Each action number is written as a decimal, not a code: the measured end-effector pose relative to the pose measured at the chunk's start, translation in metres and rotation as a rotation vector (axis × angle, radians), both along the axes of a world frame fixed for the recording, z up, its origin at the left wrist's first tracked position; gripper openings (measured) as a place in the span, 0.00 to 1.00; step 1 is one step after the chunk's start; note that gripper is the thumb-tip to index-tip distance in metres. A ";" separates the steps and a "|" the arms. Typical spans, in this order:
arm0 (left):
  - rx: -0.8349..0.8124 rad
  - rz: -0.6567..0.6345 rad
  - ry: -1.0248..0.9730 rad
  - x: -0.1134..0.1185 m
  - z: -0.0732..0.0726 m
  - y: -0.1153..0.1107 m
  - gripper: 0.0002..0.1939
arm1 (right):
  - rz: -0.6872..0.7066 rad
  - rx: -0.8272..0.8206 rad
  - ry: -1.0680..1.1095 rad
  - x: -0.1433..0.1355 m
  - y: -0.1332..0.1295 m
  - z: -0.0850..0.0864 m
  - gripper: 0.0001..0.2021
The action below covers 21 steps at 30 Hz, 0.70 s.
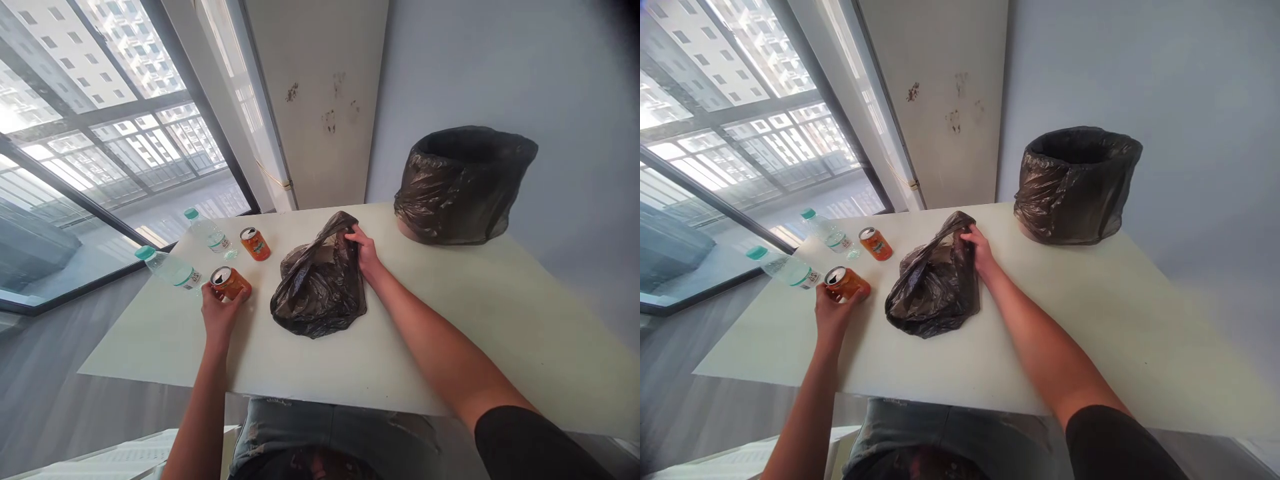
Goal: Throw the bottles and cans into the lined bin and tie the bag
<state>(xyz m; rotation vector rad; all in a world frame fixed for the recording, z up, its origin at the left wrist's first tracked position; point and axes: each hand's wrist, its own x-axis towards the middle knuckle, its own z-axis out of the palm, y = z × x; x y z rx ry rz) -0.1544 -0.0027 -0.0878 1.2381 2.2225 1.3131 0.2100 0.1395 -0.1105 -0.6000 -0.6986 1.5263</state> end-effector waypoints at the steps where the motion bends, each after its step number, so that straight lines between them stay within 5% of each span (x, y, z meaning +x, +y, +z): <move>1: 0.001 -0.020 -0.004 0.002 -0.001 0.000 0.40 | -0.001 0.003 0.009 0.000 0.000 0.000 0.24; 7: -0.002 -0.087 -0.003 0.006 -0.007 -0.001 0.43 | -0.019 0.039 0.048 0.000 -0.001 0.003 0.19; 10: 0.253 -0.042 0.217 0.014 -0.002 -0.010 0.50 | -0.018 0.037 0.080 0.000 -0.001 0.004 0.18; 12: 0.536 -0.039 0.424 0.029 0.005 -0.019 0.40 | -0.019 0.041 0.092 0.000 -0.001 0.004 0.18; 14: 0.668 -0.181 0.522 0.053 0.015 -0.024 0.18 | -0.011 0.040 0.108 0.001 0.000 0.003 0.17; 15: 0.627 -0.319 0.517 0.066 0.019 -0.022 0.09 | -0.004 0.038 0.115 0.001 0.000 0.002 0.17; 17: 0.420 -0.517 0.423 0.090 0.026 -0.010 0.10 | 0.012 0.037 0.116 0.002 0.000 0.001 0.17; 21: 0.126 -0.594 0.216 0.115 0.029 0.051 0.16 | -0.003 0.059 0.104 0.003 -0.001 0.001 0.17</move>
